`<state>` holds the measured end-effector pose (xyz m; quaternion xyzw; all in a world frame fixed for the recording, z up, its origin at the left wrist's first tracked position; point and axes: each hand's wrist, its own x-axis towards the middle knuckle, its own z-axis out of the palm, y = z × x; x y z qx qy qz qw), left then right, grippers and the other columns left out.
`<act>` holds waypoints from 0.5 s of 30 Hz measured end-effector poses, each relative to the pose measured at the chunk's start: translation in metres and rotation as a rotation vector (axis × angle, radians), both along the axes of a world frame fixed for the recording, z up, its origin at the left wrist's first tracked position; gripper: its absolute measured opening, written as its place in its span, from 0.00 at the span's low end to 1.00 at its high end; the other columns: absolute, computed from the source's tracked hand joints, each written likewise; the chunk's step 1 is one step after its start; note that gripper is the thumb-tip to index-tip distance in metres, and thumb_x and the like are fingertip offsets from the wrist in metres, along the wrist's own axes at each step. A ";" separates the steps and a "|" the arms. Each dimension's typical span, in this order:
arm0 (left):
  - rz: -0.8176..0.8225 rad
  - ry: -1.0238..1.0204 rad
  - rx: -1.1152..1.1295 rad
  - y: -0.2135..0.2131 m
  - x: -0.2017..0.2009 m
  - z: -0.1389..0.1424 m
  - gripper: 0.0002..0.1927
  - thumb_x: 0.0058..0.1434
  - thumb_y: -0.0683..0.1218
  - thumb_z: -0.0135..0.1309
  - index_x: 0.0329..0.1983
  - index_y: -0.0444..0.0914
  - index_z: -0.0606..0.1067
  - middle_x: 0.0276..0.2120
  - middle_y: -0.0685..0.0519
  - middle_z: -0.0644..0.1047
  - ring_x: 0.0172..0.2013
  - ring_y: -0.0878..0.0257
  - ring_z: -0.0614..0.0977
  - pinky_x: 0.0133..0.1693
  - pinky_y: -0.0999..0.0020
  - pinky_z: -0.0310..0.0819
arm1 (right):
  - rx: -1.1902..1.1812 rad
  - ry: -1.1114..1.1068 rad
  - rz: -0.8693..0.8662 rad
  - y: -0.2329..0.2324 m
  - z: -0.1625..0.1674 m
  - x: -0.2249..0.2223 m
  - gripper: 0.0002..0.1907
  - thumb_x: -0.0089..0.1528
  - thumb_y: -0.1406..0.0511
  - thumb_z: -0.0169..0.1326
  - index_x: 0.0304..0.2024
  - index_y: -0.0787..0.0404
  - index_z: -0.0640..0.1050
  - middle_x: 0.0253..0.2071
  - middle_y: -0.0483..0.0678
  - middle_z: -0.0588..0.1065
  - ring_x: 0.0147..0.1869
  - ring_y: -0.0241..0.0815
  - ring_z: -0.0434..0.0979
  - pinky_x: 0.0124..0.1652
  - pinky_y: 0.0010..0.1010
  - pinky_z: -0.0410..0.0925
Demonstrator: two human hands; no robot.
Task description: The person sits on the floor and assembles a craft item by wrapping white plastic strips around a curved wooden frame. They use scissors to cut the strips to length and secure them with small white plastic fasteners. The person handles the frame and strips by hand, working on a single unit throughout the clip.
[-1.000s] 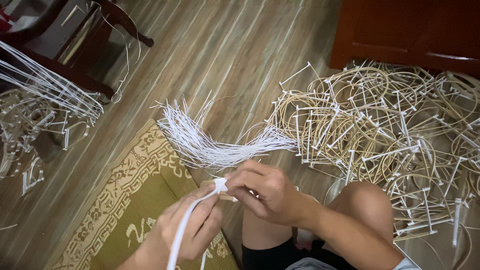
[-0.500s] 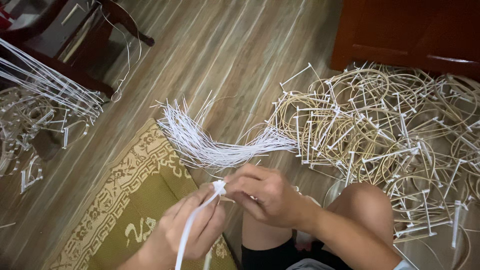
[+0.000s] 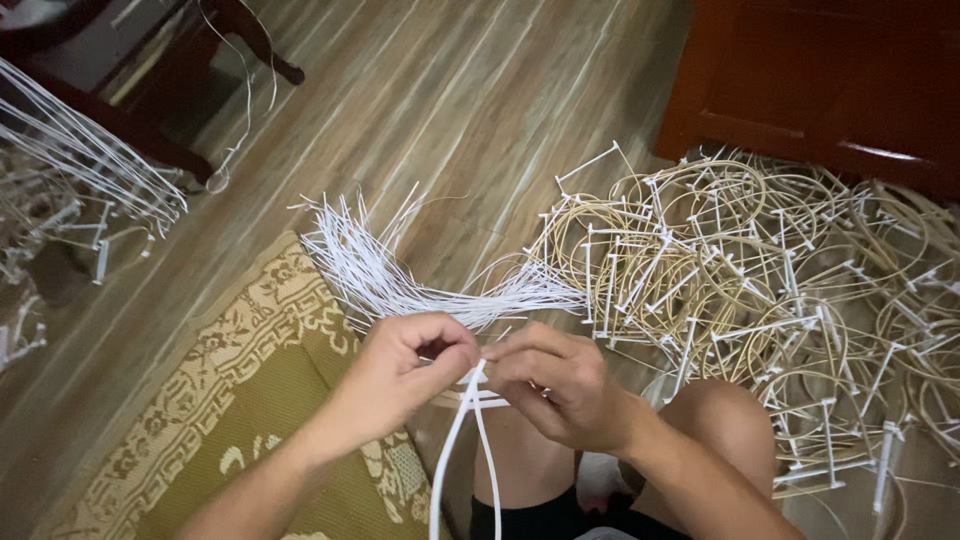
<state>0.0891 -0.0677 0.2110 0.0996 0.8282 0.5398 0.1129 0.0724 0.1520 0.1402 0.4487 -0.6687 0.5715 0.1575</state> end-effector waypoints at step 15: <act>0.336 0.554 0.087 -0.064 -0.051 0.003 0.08 0.69 0.35 0.45 0.43 0.34 0.75 0.36 0.49 0.79 0.36 0.61 0.78 0.40 0.68 0.74 | -0.009 0.134 -0.023 0.002 -0.018 -0.003 0.11 0.60 0.74 0.62 0.44 0.60 0.78 0.52 0.50 0.77 0.44 0.43 0.83 0.40 0.29 0.76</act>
